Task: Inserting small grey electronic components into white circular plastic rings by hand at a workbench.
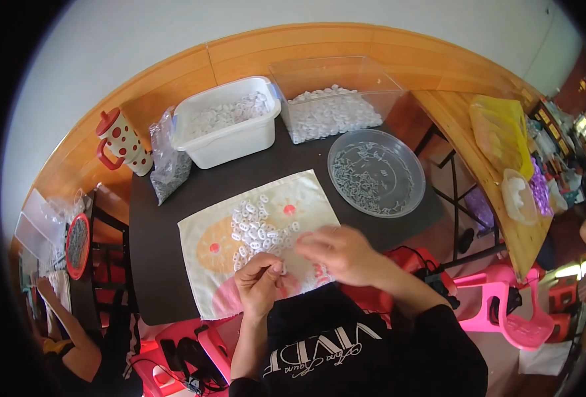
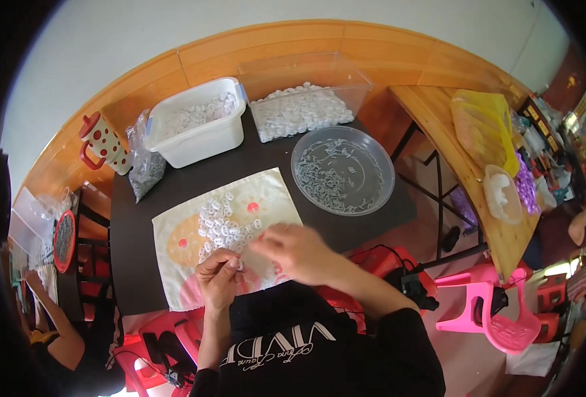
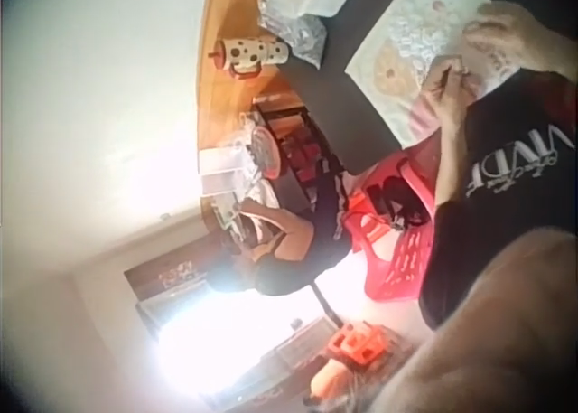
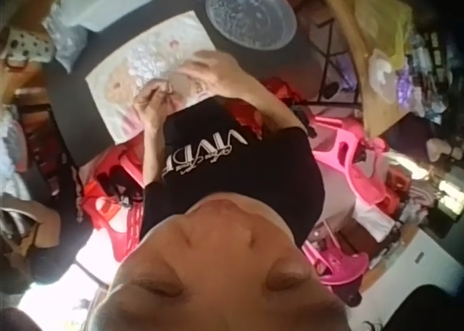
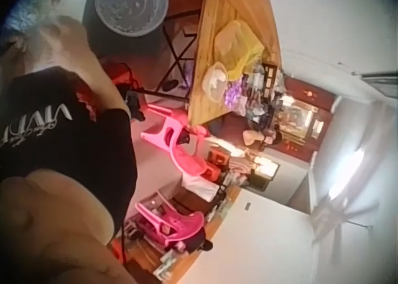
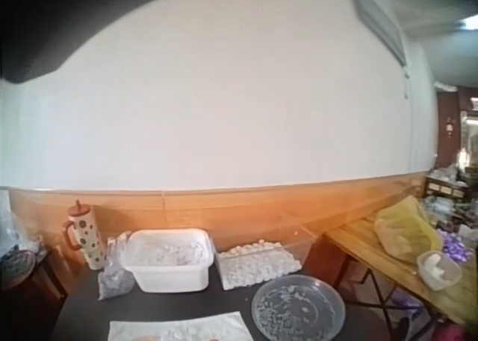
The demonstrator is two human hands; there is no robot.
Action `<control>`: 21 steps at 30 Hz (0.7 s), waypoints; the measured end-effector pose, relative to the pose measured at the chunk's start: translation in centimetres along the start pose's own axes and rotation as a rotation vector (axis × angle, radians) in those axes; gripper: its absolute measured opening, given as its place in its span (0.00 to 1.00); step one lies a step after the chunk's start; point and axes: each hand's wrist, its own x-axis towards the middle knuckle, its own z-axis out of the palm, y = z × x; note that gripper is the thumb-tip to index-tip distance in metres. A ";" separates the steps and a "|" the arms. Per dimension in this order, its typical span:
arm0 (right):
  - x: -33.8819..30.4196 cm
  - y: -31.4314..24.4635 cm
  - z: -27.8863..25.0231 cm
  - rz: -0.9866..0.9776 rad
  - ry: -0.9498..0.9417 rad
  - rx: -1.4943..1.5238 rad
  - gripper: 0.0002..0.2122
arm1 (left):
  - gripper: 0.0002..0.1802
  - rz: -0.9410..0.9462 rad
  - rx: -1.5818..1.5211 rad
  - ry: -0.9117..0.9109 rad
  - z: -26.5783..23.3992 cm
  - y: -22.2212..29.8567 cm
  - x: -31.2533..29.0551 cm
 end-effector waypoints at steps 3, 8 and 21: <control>-0.6 3.6 -3.4 0.255 0.131 -0.094 0.19 | 0.07 0.018 -0.094 0.083 -0.3 -0.2 -0.3; -6.0 13.0 -7.0 0.544 0.329 -0.232 0.15 | 0.10 0.015 -0.232 0.100 0.3 -0.1 0.6; 3.0 -2.6 4.5 0.029 0.329 0.404 0.15 | 0.08 -0.075 -0.112 0.194 0.9 1.5 -0.7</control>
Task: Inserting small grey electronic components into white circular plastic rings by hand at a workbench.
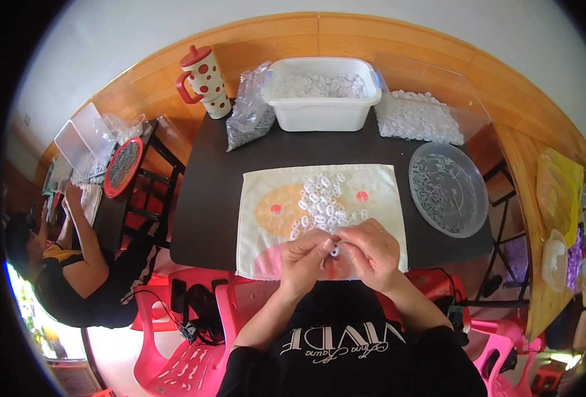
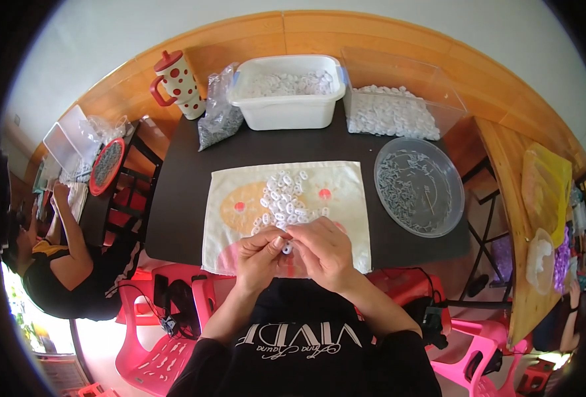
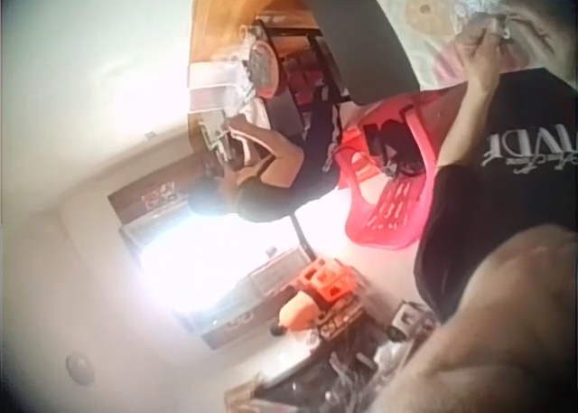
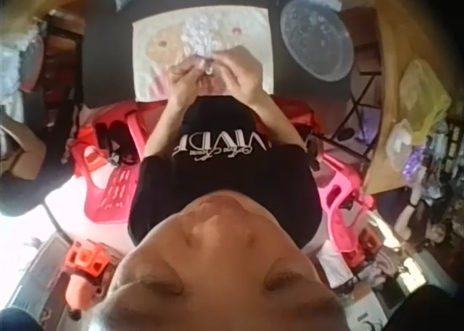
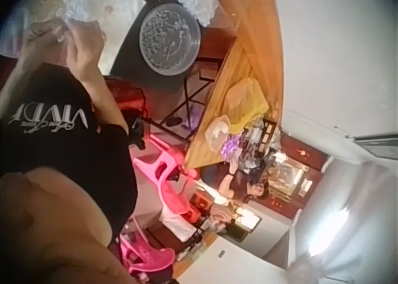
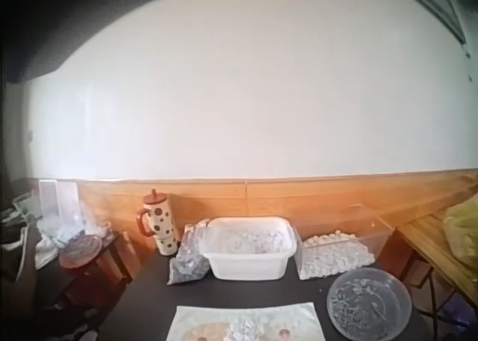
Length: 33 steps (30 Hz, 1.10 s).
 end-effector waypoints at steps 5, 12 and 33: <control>-0.3 -0.5 0.1 -0.173 0.044 -0.135 0.17 | 0.08 0.081 0.092 -0.103 0.3 0.7 -0.9; -1.1 -1.0 0.8 -0.304 -0.015 -0.143 0.20 | 0.07 0.061 0.168 -0.061 -0.1 0.7 -2.0; -2.8 2.6 -1.5 0.259 -0.101 -0.211 0.18 | 0.10 0.460 1.329 -0.183 0.3 2.8 -0.8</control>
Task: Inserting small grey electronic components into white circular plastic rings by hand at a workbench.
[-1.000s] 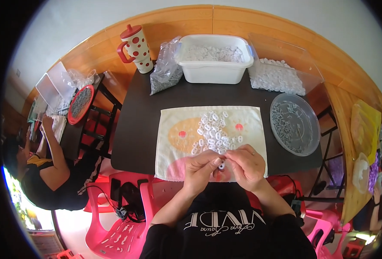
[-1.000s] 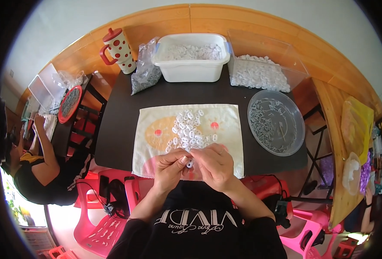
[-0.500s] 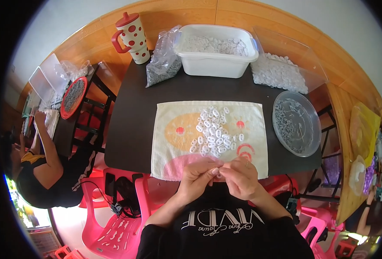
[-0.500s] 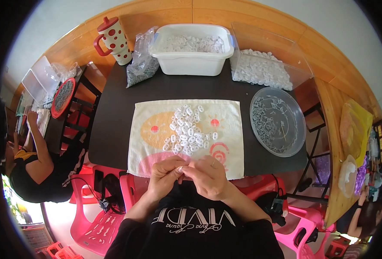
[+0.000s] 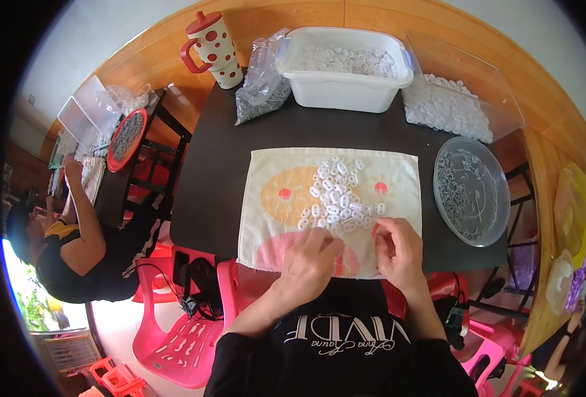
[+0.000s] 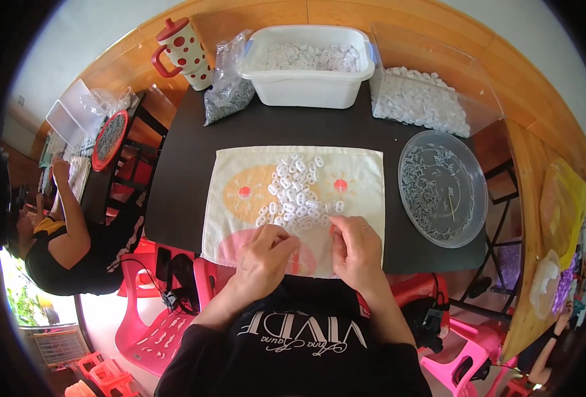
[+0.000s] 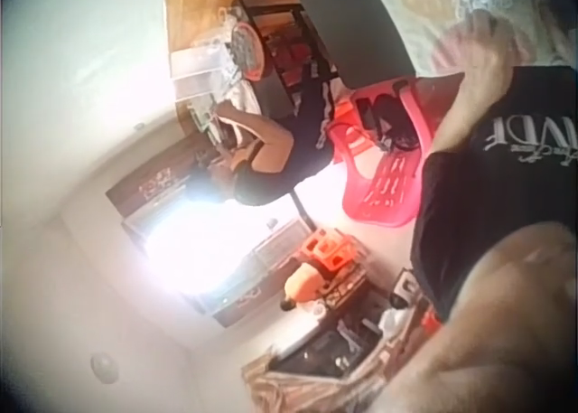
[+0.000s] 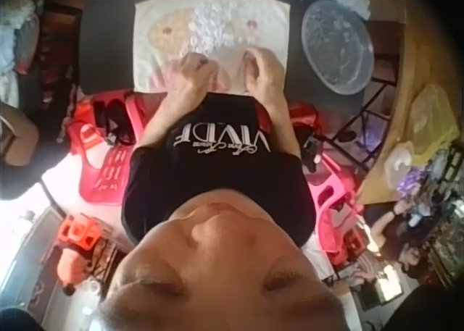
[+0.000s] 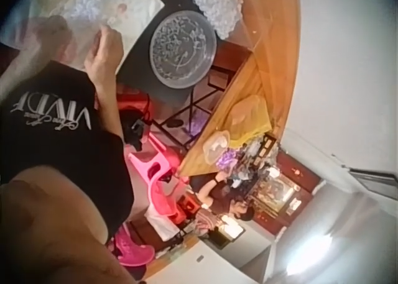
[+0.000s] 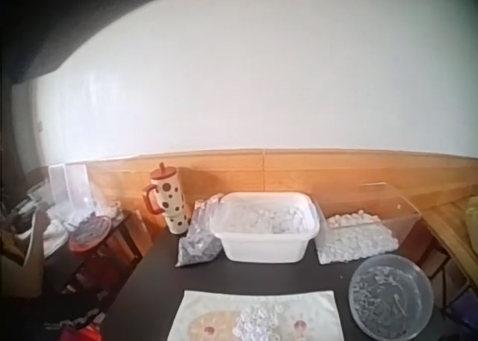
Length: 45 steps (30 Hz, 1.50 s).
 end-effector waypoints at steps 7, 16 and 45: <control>-0.4 0.7 -0.2 0.038 0.004 0.100 0.18 | 0.11 -0.055 0.278 -0.048 0.6 1.1 2.1; -1.0 -0.2 -0.6 0.063 0.084 0.314 0.16 | 0.06 -0.098 -0.153 0.130 0.3 0.2 2.3; 0.2 -6.1 1.4 -0.176 0.185 0.414 0.15 | 0.06 -0.433 -1.321 0.085 0.0 1.2 -1.4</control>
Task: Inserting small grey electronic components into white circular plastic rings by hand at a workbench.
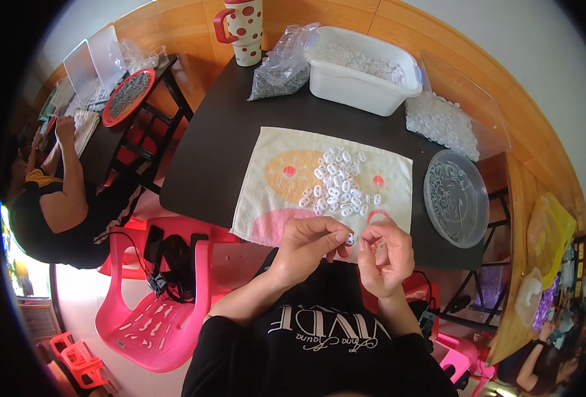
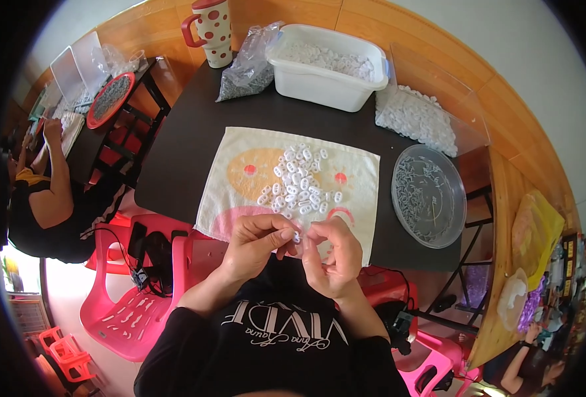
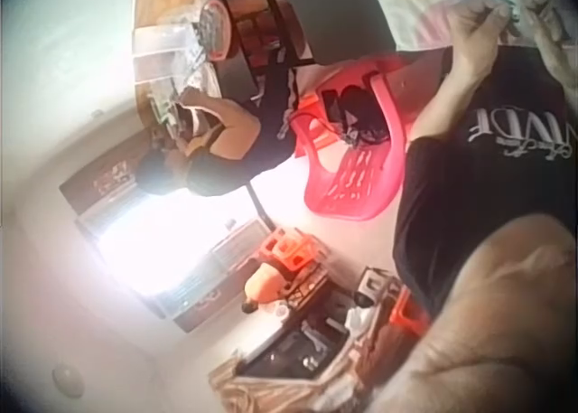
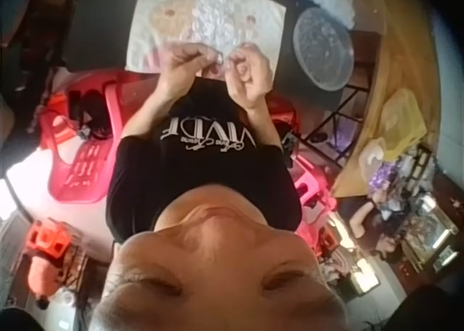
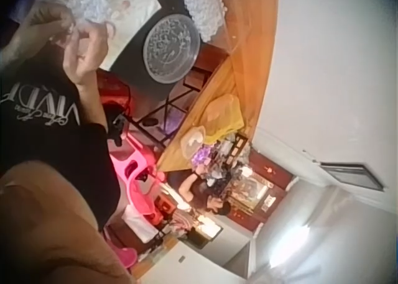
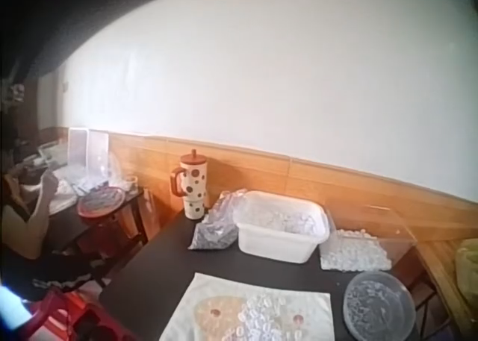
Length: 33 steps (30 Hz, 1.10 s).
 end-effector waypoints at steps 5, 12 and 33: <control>0.3 -0.2 0.2 -0.083 -0.031 -0.107 0.15 | 0.05 0.053 0.061 0.055 0.3 -0.3 -0.4; 0.3 -0.3 1.2 -0.264 -0.004 -0.282 0.15 | 0.05 0.144 0.009 0.171 1.4 -1.3 -1.2; -1.2 1.0 2.2 -0.340 0.039 -0.308 0.19 | 0.05 0.248 0.008 0.198 1.2 -1.0 -1.1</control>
